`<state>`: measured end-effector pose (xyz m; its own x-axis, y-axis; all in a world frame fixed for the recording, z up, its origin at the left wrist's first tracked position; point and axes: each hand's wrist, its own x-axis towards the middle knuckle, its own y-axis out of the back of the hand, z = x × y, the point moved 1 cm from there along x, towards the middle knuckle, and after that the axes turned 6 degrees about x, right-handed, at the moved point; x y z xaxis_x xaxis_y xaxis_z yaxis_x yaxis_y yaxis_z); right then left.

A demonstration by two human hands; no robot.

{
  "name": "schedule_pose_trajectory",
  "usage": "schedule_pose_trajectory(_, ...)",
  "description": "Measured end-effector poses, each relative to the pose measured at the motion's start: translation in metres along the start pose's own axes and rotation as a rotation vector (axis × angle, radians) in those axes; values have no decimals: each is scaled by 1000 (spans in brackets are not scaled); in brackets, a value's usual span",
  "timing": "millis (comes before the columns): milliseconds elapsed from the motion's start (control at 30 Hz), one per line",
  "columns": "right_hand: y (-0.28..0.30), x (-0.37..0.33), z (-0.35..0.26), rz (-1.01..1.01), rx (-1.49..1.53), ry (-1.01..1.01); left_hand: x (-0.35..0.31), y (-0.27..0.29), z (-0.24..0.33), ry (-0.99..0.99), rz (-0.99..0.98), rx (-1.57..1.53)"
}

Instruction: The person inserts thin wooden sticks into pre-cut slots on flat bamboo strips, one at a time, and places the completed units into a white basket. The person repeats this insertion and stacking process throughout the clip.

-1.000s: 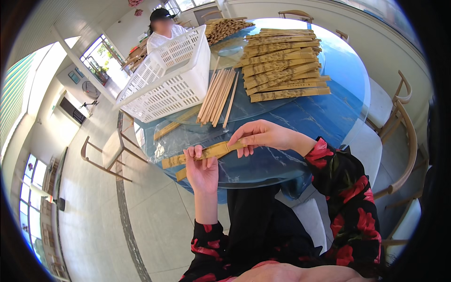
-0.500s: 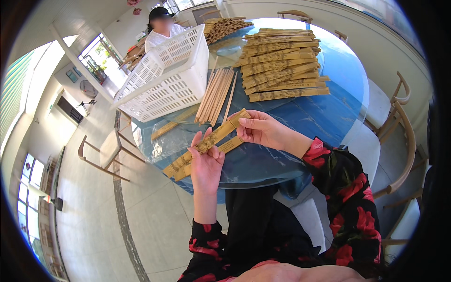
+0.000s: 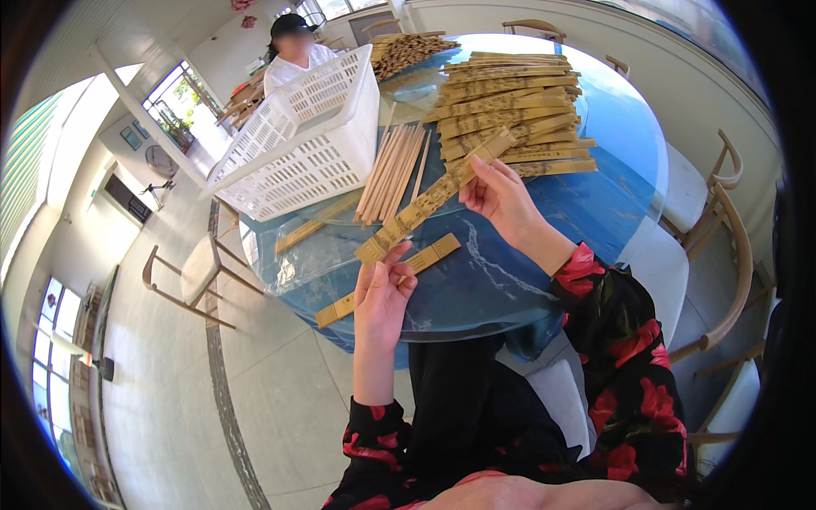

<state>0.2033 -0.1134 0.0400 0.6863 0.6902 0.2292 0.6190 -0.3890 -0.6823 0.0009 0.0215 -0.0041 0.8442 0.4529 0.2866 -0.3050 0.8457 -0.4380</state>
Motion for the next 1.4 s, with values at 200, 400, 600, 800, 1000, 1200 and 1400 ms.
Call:
schedule_pose_trajectory(200, 74, 40, -74, 584, -158, 546, 4, -4, -3, -23, -54, -22)
schedule_pose_trajectory(400, 102, 57, -84, 634, -237, 433, 3, -1, -3, -36, -50, -40)
schedule_pose_trajectory(600, 85, 58, -75, 540, -89, 491, 2, 1, -1, -38, -45, -53)
schedule_pose_trajectory(800, 95, 53, -62, 519, -846, 523, 3, 0, -2, -42, -57, -71)
schedule_pose_trajectory(1000, 88, 53, -41, 419, -1456, 675, 2, 1, -3, -42, -64, -83)
schedule_pose_trajectory(1200, 80, 46, -41, 339, -1484, 756, 1, 0, -3, -49, -64, -94)
schedule_pose_trajectory(1400, 43, 28, -25, 137, -1353, 715, 2, -1, -5, -54, -51, -104)
